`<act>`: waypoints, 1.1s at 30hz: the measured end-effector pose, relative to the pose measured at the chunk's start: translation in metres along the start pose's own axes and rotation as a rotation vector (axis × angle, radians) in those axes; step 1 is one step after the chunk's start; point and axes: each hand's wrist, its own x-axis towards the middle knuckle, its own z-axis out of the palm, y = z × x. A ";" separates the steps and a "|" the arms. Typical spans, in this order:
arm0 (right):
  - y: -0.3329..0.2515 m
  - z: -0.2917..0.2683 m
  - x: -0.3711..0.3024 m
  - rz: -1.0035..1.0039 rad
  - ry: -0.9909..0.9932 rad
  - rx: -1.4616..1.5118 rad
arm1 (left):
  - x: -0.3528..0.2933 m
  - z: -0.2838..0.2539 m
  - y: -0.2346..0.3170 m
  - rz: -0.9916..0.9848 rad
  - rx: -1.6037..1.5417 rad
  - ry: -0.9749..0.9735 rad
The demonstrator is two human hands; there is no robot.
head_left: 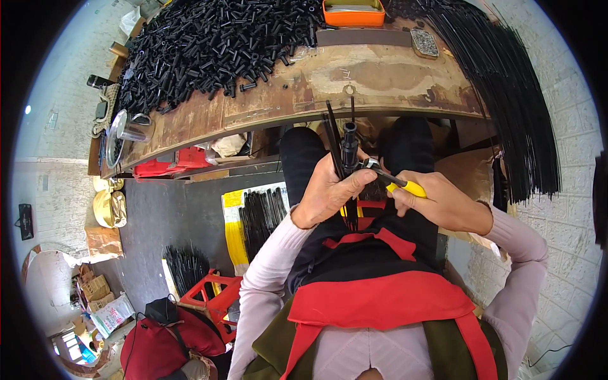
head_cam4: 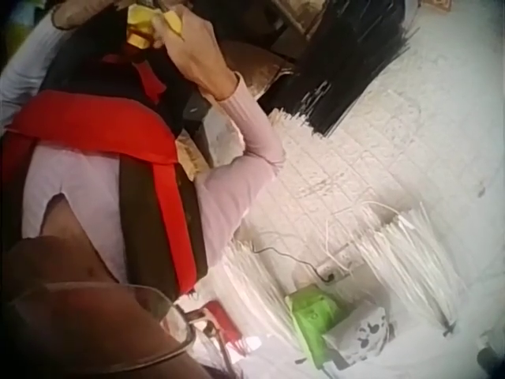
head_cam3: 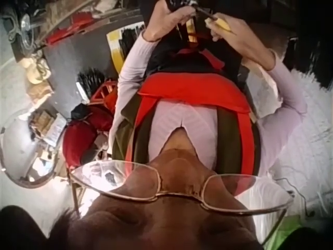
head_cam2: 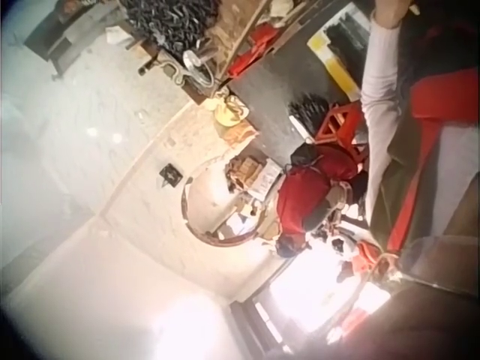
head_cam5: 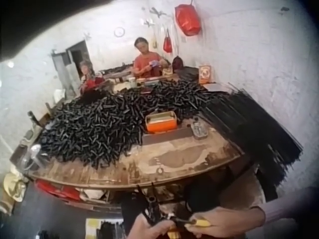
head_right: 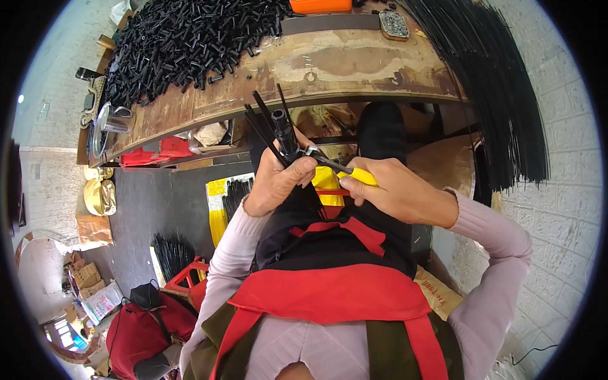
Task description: Assembling black plastic parts by trimming them with pliers and attaching them to bundles at a factory workbench.
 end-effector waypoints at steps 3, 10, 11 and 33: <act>-0.010 -0.006 -0.003 0.157 -0.102 0.030 | 0.000 0.005 0.002 0.047 0.021 -0.014; -0.024 -0.018 -0.022 0.262 -0.252 0.051 | -0.018 0.011 0.003 0.207 0.292 -0.089; -0.022 -0.021 -0.021 0.288 -0.308 -0.002 | -0.017 0.009 0.002 0.183 0.267 -0.151; 0.076 -0.236 0.157 -0.047 0.713 -0.862 | 0.064 -0.011 -0.006 -0.105 0.051 0.185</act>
